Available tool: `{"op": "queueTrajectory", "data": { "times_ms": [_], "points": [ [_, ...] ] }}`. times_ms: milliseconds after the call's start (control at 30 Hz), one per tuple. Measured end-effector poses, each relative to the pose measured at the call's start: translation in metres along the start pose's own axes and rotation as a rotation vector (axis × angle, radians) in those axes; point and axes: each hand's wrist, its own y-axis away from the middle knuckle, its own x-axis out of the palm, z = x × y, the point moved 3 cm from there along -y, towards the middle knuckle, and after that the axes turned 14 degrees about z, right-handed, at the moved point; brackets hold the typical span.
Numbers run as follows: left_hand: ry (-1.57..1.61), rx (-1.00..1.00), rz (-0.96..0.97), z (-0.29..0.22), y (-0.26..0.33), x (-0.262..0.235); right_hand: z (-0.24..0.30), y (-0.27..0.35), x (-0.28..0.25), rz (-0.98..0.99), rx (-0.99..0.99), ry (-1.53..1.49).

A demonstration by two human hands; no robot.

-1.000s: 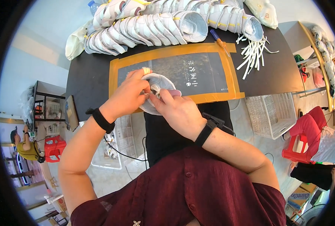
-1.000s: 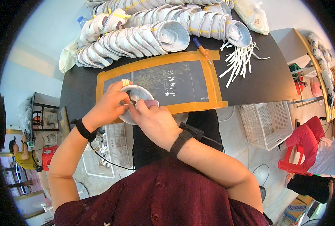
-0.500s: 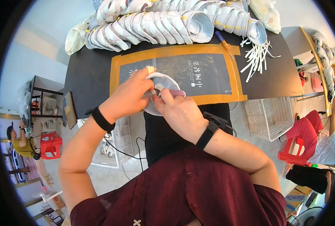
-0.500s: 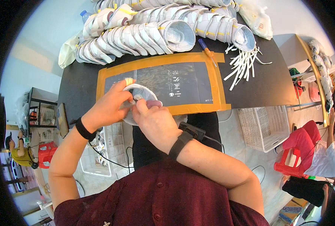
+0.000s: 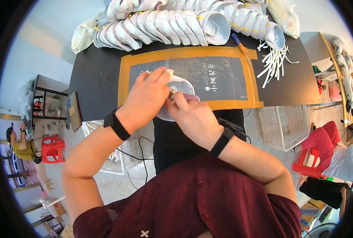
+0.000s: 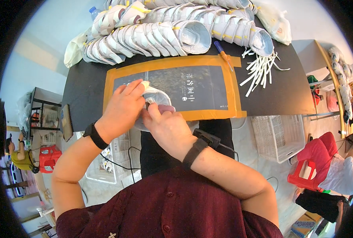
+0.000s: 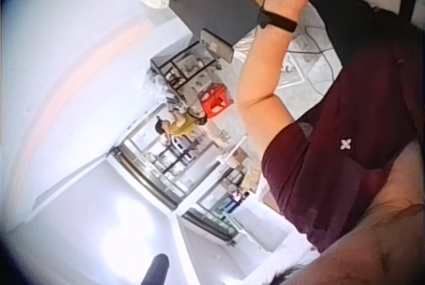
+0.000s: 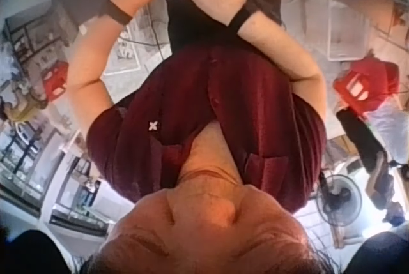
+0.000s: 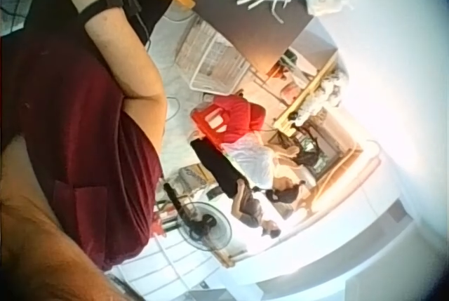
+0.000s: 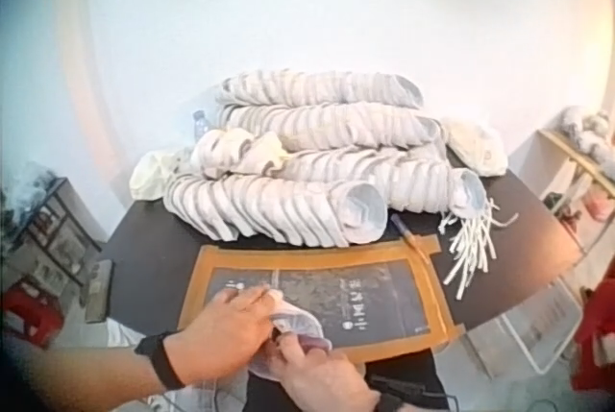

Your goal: The recorder laces a white shoe upper at a workbench using a specialized hook tool.

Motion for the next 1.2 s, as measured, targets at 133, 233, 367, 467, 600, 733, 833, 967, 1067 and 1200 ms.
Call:
{"op": "queueTrajectory", "data": {
  "times_ms": [133, 233, 367, 467, 600, 733, 833, 967, 1067, 1200],
  "points": [
    [0.135, -0.027, 0.007, 0.006, -0.001, 0.001, -0.002, -0.002, 0.002, -0.02, -0.007, -0.12],
    [0.255, -0.009, 0.079, 0.011, 0.001, -0.011, 0.001, -0.003, 0.0, -0.019, 0.031, -0.109],
    [0.123, -0.019, 0.05, 0.004, -0.004, -0.005, 0.004, -0.005, 0.001, 0.015, 0.076, -0.038],
    [0.084, -0.02, 0.036, 0.002, -0.005, -0.005, 0.007, -0.004, 0.001, 0.023, 0.092, 0.015],
    [0.171, -0.001, 0.039, 0.01, -0.003, -0.002, 0.006, -0.008, 0.001, 0.04, 0.078, -0.003],
    [0.205, 0.027, 0.049, 0.013, -0.003, -0.005, 0.006, -0.012, 0.001, 0.025, 0.056, -0.047],
    [0.175, 0.039, 0.067, 0.01, -0.006, -0.01, 0.004, -0.012, 0.003, -0.007, 0.062, -0.107],
    [0.191, 0.043, 0.066, 0.013, -0.007, -0.004, 0.004, -0.008, -0.001, -0.029, 0.063, -0.091],
    [0.215, 0.03, 0.06, 0.013, -0.005, -0.002, 0.007, -0.009, -0.004, 0.047, 0.086, -0.033],
    [0.1, 0.098, -0.002, 0.006, -0.005, -0.006, 0.004, -0.014, 0.001, 0.018, 0.045, -0.09]
  ]
}}
